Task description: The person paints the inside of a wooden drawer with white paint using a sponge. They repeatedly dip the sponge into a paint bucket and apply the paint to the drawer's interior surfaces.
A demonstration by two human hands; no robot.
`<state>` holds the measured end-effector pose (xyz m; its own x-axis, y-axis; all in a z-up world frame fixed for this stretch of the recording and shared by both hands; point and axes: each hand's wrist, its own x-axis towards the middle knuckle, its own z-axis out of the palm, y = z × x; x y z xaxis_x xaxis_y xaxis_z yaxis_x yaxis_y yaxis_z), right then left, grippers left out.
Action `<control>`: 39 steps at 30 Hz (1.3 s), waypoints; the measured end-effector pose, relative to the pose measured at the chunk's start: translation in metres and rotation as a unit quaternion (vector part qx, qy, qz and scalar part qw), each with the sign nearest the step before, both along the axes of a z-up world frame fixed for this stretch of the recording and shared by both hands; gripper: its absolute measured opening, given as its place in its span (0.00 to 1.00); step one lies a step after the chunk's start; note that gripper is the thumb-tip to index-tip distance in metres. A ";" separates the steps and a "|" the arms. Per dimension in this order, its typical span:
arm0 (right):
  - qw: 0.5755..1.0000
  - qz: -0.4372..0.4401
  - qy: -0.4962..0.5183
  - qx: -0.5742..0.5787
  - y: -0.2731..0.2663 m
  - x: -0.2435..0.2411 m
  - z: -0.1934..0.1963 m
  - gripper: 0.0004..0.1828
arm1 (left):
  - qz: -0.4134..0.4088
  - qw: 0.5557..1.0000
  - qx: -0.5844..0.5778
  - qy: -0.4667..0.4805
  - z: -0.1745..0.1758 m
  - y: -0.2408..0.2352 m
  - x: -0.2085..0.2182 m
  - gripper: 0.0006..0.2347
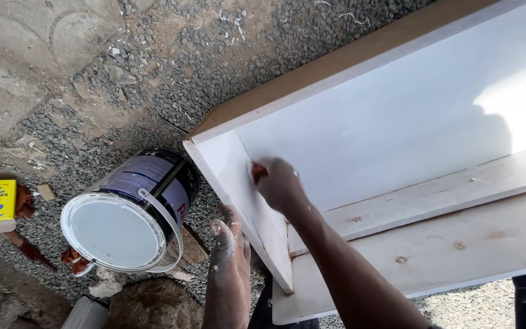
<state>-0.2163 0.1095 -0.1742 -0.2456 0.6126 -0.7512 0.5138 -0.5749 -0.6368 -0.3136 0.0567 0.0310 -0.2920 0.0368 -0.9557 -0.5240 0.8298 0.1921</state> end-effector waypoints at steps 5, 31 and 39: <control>0.931 0.068 -0.169 -0.317 -0.116 0.046 -0.011 0.17 | -0.047 0.996 0.070 -0.034 -0.004 -0.004 -0.004 0.51; 0.996 -0.046 0.021 -0.076 0.039 -0.006 0.071 0.08 | -0.009 0.988 0.115 -0.100 -0.003 0.004 -0.009 0.52; 0.995 0.079 0.030 -0.052 -0.075 0.061 0.137 0.11 | 0.112 0.937 0.266 -0.196 -0.012 -0.018 -0.034 0.58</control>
